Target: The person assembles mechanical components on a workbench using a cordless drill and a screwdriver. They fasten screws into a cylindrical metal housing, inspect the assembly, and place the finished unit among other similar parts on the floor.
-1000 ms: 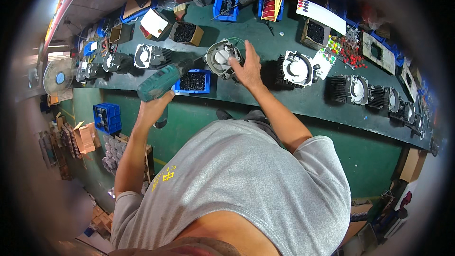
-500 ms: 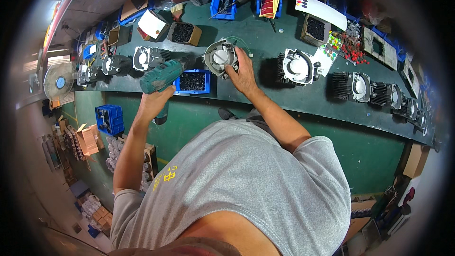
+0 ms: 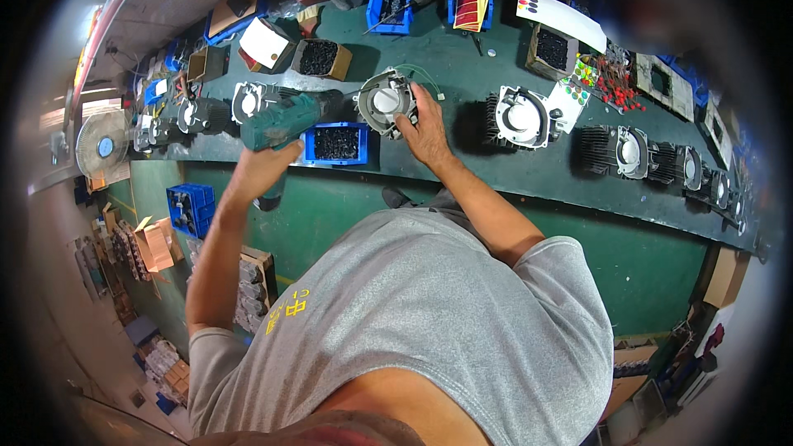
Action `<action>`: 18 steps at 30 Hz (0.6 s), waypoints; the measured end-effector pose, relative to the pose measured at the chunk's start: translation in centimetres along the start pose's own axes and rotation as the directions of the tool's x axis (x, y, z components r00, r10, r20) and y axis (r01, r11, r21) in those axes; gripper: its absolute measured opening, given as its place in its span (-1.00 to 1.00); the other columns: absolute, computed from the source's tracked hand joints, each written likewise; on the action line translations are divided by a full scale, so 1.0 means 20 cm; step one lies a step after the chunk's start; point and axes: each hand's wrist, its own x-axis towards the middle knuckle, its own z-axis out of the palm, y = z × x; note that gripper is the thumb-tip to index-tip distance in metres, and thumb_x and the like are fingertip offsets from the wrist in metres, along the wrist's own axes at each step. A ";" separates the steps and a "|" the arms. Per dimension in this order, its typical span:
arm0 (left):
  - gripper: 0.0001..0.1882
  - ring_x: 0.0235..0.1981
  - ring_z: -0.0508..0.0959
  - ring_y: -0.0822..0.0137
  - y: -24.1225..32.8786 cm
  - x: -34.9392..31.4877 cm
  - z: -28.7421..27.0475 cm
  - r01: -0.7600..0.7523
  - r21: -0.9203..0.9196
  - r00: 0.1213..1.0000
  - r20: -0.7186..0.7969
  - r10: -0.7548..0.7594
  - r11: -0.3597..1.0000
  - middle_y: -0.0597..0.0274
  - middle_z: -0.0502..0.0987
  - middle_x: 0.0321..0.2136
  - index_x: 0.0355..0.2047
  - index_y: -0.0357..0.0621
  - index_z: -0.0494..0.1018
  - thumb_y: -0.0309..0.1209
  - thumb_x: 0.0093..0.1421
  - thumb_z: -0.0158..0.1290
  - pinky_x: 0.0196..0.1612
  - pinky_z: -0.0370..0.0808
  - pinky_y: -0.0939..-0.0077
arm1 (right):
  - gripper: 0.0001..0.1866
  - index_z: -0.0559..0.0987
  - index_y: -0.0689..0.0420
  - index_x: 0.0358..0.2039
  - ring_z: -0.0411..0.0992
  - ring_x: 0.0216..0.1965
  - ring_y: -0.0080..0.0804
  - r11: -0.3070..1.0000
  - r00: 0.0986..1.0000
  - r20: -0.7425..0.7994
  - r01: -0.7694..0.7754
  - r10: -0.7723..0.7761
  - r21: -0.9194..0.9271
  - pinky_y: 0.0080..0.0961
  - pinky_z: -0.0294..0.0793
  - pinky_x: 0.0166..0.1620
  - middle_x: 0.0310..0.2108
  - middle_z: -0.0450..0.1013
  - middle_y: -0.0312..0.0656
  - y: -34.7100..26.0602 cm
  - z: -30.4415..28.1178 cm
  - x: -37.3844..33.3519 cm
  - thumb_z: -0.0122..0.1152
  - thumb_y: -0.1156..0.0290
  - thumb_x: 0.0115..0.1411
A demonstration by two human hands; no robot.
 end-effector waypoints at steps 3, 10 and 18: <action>-0.60 -0.18 0.53 0.42 0.05 0.14 -0.12 0.076 0.037 0.995 0.066 -0.078 0.996 0.25 0.63 -0.19 0.02 -0.25 0.53 -0.40 0.18 0.26 -0.02 0.51 0.40 | -0.21 0.19 0.26 0.39 0.19 0.34 0.12 1.000 1.000 0.010 -0.018 0.018 0.003 -0.16 0.13 0.39 0.33 0.23 0.17 0.01 0.02 0.00 0.21 0.23 0.24; -0.52 -0.09 0.64 -0.02 0.30 0.43 -0.28 -0.312 0.525 0.945 0.260 0.200 0.792 0.05 0.67 -0.16 0.01 0.01 0.54 -0.30 0.04 0.33 0.00 0.57 0.10 | -0.21 0.18 0.24 0.40 0.18 0.34 0.11 0.999 0.999 0.009 -0.034 0.035 -0.011 -0.16 0.10 0.40 0.34 0.22 0.15 0.02 0.03 0.01 0.18 0.24 0.22; -0.49 -0.12 0.66 0.02 0.35 0.63 -0.31 -0.363 0.664 0.927 0.329 0.180 0.654 0.05 0.67 -0.16 -0.08 -0.01 0.59 -0.12 -0.04 0.37 0.04 0.58 0.15 | -0.22 0.21 0.24 0.38 0.13 0.37 0.14 0.991 0.994 -0.007 -0.106 0.107 0.081 -0.10 0.04 0.43 0.35 0.18 0.20 -0.02 0.07 0.01 0.18 0.30 0.16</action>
